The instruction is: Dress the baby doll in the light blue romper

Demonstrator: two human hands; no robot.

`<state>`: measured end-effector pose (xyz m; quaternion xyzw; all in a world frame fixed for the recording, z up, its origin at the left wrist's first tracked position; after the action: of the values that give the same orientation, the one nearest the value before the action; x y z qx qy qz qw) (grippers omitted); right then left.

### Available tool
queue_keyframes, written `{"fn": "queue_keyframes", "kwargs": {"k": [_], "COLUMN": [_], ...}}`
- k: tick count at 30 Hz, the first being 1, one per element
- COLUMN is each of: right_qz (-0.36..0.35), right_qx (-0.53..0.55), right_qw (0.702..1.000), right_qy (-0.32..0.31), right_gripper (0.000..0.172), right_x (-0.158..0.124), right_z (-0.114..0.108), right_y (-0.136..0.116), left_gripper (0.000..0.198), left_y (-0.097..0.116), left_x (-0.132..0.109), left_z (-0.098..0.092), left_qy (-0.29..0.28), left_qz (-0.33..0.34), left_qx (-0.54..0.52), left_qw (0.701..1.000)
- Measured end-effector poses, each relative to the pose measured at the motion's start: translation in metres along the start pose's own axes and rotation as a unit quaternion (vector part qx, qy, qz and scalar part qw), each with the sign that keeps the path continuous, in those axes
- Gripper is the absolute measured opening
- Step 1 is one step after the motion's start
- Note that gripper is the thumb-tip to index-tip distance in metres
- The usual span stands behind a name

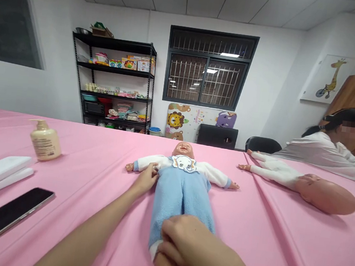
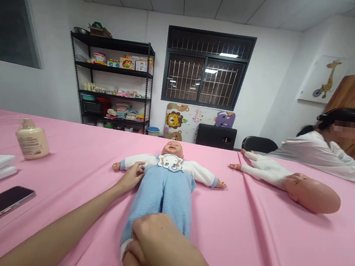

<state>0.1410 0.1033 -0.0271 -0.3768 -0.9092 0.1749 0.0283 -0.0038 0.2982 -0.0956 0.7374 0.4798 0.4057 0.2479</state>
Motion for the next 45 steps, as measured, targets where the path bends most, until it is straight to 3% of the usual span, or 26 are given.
{"fn": "queue_keyframes", "kwargs": {"k": [4, 7, 12, 15, 17, 19, 21, 24, 26, 29, 33, 40, 45], "right_qz": [-0.097, -0.109, 0.041, 0.071, 0.087, 0.095, 0.088, 0.078, 0.063, 0.061, 0.158, 0.23, 0.263], "right_qx": [-0.054, 0.0, 0.067, 0.156, 0.226, 0.252, 0.278, 0.361, 0.389, 0.399, 0.396, 0.392, 0.395], "right_qw": [0.994, 0.992, 0.966, 0.934, 0.89, 0.853, 0.855, 0.865, 0.86, 0.847, 0.806, 0.77, 0.747], "right_qy": [0.015, 0.064, 0.245, 0.315, 0.385, 0.447, 0.429, 0.34, 0.324, 0.346, 0.41, 0.448, 0.466], "right_gripper": [0.022, 0.023, 0.016, 0.012, 0.019, 0.033, 0.046, 0.058, 0.06, 0.062, 0.056, 0.048, 0.042], "right_x": [0.006, 0.012, 0.017, 0.017, 0.013, 0.008, 0.012, 0.025, 0.029, 0.031, 0.025, 0.012, 0.004], "right_z": [0.014, 0.012, -0.017, -0.028, -0.032, -0.034, -0.027, -0.007, 0.001, 0.006, 0.013, 0.014, 0.013], "right_y": [-0.02, -0.011, 0.056, 0.096, 0.121, 0.142, 0.158, 0.177, 0.183, 0.189, 0.203, 0.206, 0.211], "left_gripper": [0.04, 0.036, 0.029, 0.025, 0.03, 0.043, 0.05, 0.045, 0.043, 0.046, 0.046, 0.026, 0.028], "left_y": [0.004, 0.008, 0.008, 0.019, 0.036, 0.055, 0.072, 0.082, 0.078, 0.066, 0.044, 0.021, 0.017], "left_x": [0.001, 0.001, -0.003, -0.005, -0.007, -0.009, -0.011, -0.015, -0.018, -0.017, -0.014, -0.015, -0.015], "left_z": [0.002, -0.002, -0.026, -0.031, -0.031, -0.023, -0.006, 0.023, 0.033, 0.032, 0.022, 0.01, -0.001], "left_qy": [-0.009, 0.011, 0.15, 0.177, 0.184, 0.152, 0.068, -0.073, -0.104, -0.073, 0.002, 0.049, 0.138], "left_qz": [0.008, 0.009, -0.053, -0.035, 0.014, 0.065, 0.104, 0.133, 0.128, 0.105, 0.029, -0.072, -0.088], "left_qx": [-0.003, 0.016, 0.089, 0.07, 0.01, -0.055, -0.079, -0.037, -0.013, -0.013, -0.011, 0.064, -0.011], "left_qw": [1.0, 1.0, 0.983, 0.981, 0.983, 0.985, 0.989, 0.988, 0.986, 0.992, 1.0, 0.994, 0.986]}}
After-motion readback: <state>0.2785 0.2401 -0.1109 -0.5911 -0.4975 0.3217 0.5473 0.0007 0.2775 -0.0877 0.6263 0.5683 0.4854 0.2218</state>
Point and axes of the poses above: each hand's wrist, its own x-axis towards the middle knuckle, its own z-axis out of the palm, y = z × x, the point moved 6 cm from there along x, towards the middle knuckle, and after that the axes turned 6 degrees about -y, right-handed, at the moved point
